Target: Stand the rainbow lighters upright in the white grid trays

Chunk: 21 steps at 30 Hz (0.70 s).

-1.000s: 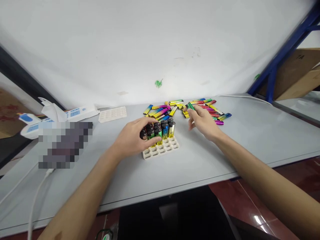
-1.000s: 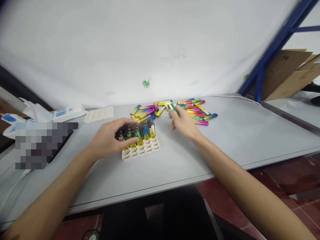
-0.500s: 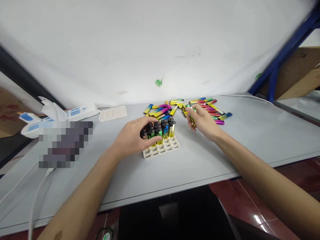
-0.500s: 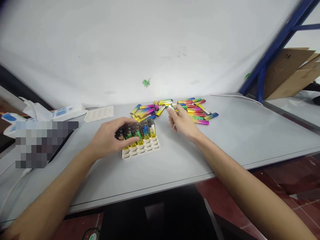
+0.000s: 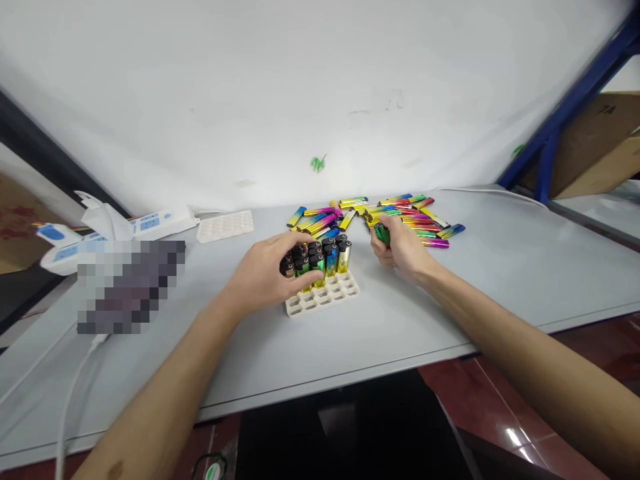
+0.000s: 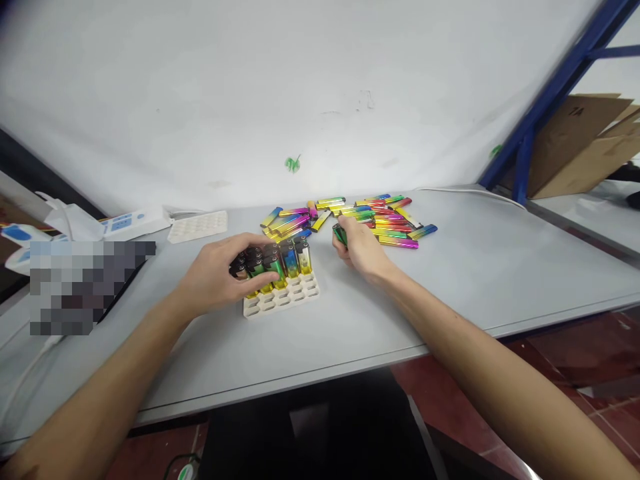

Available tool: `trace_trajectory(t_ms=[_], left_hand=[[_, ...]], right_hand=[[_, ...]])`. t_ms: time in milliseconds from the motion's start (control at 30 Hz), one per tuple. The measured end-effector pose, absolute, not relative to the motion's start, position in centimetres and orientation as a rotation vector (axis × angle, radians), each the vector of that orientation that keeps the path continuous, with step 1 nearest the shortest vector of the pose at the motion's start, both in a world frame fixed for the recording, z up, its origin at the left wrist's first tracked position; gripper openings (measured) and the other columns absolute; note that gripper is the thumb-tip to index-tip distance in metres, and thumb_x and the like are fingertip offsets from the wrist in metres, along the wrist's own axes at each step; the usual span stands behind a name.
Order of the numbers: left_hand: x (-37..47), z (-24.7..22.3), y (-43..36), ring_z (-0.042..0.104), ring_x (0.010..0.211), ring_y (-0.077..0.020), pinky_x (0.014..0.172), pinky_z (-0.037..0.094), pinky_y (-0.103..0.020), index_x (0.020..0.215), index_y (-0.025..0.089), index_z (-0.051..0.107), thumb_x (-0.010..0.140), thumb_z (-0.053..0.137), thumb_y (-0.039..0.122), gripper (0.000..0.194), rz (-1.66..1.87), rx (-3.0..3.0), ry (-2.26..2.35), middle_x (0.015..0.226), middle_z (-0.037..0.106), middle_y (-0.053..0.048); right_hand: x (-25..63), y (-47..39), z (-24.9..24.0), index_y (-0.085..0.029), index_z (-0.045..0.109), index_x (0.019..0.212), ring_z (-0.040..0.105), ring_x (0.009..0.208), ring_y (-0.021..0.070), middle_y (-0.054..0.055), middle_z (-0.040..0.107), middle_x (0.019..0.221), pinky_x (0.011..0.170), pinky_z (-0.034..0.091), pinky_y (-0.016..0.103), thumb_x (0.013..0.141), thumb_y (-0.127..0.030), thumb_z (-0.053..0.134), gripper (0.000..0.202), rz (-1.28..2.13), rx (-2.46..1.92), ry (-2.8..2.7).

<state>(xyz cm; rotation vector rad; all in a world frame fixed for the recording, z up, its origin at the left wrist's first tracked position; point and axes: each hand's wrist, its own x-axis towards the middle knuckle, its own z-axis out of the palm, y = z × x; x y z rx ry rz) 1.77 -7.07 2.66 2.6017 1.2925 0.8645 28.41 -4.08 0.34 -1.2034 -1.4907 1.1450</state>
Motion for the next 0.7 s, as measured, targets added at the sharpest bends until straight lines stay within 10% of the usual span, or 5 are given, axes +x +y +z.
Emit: trace_trajectory(t_ms=[700], left_hand=[[1.84, 2.68, -7.16, 0.07, 0.102, -0.0232, 0.092, 0.055, -0.034, 0.116, 0.021, 0.063, 0.081, 0.075, 0.046, 0.045, 0.865, 2.603, 1.302, 0.117, 0.073, -0.006]], right_hand=[[28.25, -4.29, 0.44, -0.024, 0.033, 0.053, 0.021, 0.038, 0.0099, -0.004, 0.026, 0.044, 0.041, 0.019, 0.027, 0.099, -0.05, 0.027, 0.053, 1.161, -1.188, -1.521]])
